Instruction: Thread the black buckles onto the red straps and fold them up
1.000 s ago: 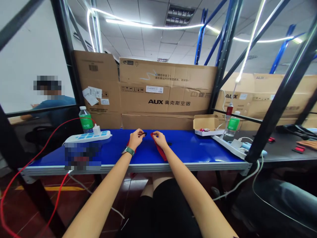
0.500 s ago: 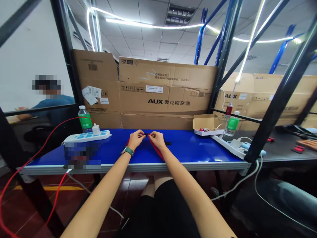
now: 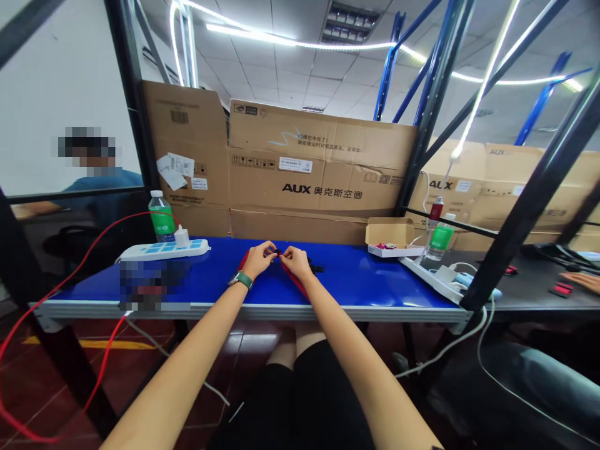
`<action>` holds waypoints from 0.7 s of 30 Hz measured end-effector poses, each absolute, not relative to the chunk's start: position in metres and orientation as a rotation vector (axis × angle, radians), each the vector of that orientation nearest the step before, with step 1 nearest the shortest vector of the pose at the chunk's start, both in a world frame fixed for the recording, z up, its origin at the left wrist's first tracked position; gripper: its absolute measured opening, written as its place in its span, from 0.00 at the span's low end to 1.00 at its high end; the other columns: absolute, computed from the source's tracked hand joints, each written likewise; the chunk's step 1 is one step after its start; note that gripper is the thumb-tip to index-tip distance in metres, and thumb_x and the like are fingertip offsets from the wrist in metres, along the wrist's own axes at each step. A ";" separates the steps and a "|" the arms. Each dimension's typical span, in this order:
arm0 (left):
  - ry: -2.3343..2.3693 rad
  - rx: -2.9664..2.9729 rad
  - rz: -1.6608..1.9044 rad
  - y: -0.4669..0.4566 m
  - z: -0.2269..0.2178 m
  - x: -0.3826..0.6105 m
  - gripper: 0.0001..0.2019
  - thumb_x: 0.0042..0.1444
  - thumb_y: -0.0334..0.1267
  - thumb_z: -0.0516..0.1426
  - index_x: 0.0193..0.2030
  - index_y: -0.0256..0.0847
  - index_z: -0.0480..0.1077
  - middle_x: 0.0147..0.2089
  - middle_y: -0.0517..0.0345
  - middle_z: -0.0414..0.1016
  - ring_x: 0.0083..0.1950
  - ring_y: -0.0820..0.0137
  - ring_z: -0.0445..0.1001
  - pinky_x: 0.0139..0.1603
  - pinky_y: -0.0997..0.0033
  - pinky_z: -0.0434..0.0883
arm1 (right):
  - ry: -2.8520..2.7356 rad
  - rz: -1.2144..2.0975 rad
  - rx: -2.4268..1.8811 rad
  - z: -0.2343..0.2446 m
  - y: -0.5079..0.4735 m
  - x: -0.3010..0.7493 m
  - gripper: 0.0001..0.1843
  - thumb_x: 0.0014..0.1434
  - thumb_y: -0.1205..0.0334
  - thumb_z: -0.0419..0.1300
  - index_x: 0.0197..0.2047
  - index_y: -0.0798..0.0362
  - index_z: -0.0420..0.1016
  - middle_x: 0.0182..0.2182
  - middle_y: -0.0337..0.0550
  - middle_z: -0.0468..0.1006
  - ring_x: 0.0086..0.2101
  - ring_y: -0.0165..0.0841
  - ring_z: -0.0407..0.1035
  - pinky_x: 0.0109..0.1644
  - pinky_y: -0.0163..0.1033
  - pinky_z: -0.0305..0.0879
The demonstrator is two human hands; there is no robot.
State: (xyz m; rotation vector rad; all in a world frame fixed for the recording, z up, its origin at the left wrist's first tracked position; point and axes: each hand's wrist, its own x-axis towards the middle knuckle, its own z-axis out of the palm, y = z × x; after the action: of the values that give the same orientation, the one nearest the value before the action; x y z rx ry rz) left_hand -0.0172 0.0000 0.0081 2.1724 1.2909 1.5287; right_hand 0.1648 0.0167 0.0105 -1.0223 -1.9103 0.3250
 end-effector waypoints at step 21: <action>1.272 2.322 1.441 -0.008 0.013 -0.016 0.05 0.56 0.37 0.58 0.39 0.42 0.72 0.38 0.57 0.80 0.35 0.69 0.77 0.37 0.74 0.72 | -1.894 0.649 -0.908 0.004 0.026 0.164 0.05 0.61 0.62 0.57 0.35 0.52 0.73 0.29 0.37 0.77 0.31 0.30 0.72 0.40 0.34 0.68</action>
State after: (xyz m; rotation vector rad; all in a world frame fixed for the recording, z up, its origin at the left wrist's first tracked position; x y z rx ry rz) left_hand -0.0164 -0.0085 0.0132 2.3223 1.2719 1.4414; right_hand 0.1644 0.0256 0.0043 -0.9081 -1.8942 0.6491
